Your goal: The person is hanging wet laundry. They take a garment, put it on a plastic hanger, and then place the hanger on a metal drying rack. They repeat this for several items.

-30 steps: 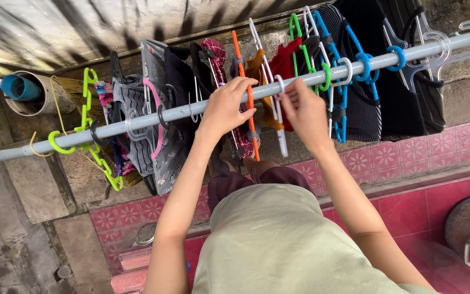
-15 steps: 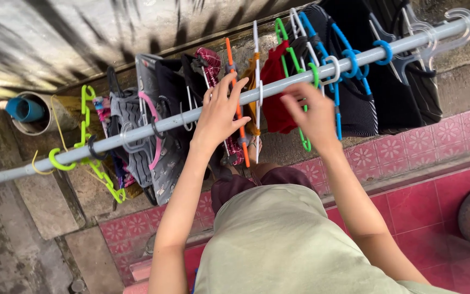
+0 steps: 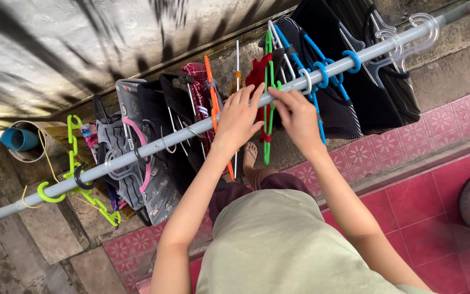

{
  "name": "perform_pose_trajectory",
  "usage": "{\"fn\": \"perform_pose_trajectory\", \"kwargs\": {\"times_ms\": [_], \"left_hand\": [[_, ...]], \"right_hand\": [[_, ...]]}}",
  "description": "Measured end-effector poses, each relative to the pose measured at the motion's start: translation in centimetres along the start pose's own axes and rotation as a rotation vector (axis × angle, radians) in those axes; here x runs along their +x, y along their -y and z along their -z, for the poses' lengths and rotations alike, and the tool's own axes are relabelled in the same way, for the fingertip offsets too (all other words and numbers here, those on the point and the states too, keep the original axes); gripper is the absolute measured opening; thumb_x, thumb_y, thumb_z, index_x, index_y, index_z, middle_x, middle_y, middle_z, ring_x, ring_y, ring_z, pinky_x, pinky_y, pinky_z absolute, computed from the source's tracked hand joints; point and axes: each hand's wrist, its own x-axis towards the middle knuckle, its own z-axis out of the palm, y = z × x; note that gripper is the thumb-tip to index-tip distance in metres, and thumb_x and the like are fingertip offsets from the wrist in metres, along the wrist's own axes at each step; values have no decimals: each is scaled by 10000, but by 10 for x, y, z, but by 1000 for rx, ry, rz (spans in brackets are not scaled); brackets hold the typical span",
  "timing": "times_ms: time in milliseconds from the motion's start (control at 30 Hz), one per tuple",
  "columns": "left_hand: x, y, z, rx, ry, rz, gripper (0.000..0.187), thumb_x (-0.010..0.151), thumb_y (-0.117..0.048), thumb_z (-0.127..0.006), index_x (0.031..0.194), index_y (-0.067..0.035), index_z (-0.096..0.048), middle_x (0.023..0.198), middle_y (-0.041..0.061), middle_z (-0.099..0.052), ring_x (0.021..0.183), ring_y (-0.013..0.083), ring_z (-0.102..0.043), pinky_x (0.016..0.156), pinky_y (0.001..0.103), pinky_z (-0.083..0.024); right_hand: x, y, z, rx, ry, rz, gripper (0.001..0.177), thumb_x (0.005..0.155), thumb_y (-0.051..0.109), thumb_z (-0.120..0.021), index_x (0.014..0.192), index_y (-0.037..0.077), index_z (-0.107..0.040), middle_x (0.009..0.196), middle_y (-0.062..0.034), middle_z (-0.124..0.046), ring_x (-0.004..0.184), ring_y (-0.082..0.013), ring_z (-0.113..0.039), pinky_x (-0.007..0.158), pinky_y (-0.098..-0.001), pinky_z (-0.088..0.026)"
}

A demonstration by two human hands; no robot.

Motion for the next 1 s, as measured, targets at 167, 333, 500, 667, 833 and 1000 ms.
{"fn": "perform_pose_trajectory", "kwargs": {"times_ms": [167,333,500,667,833,1000], "left_hand": [[4,-11,1,146,-36,78,950,695,-323,-774,1406,-54,-206,1202,176,-471,1124,288,-486,985,448,-381],[2,-13,-3,197,-58,118,979,692,-381,-758,1420,-75,-178,1195,147,-460,1091,261,-492,978,451,-381],[10,-30,42,-111,69,73,906,753,-249,-697,1442,-119,-121,1430,210,-126,1320,433,-121,949,720,-178],[34,-73,54,-808,-111,-309,493,969,-293,-280,1427,-117,-223,1422,160,-231,1304,353,-281,1064,516,-238],[30,-146,11,-1436,-35,-544,475,959,-362,-226,1401,-189,-253,1427,81,-255,1298,259,-295,1084,461,-194],[-22,-230,-46,-2583,-249,-538,449,896,-455,-336,1339,-406,-286,1473,-31,-170,1345,156,-115,1094,473,13]], "right_hand": [[5,23,-2,6,112,14,290,874,14,-573,1151,98,-588,827,-87,-608,752,-229,-630,650,-322,-532],[7,27,9,-21,207,-22,329,897,80,-550,1222,110,-505,743,-71,-588,699,-224,-625,620,-347,-534],[5,48,42,-84,291,-116,425,908,260,-505,1287,96,-401,1017,-124,-564,970,-299,-586,776,-437,-498],[-46,32,46,-39,-347,150,546,897,362,-454,1317,22,-374,1302,-202,-360,1265,-388,-317,1036,-487,-266],[-63,60,35,-375,-419,296,498,944,497,-269,1309,233,-481,1359,-41,-415,1340,-262,-257,1100,-426,-84],[-119,56,57,-500,-444,84,418,924,479,-279,1179,339,-580,1285,-16,-512,1256,-217,-406,1080,-473,-65]]}}
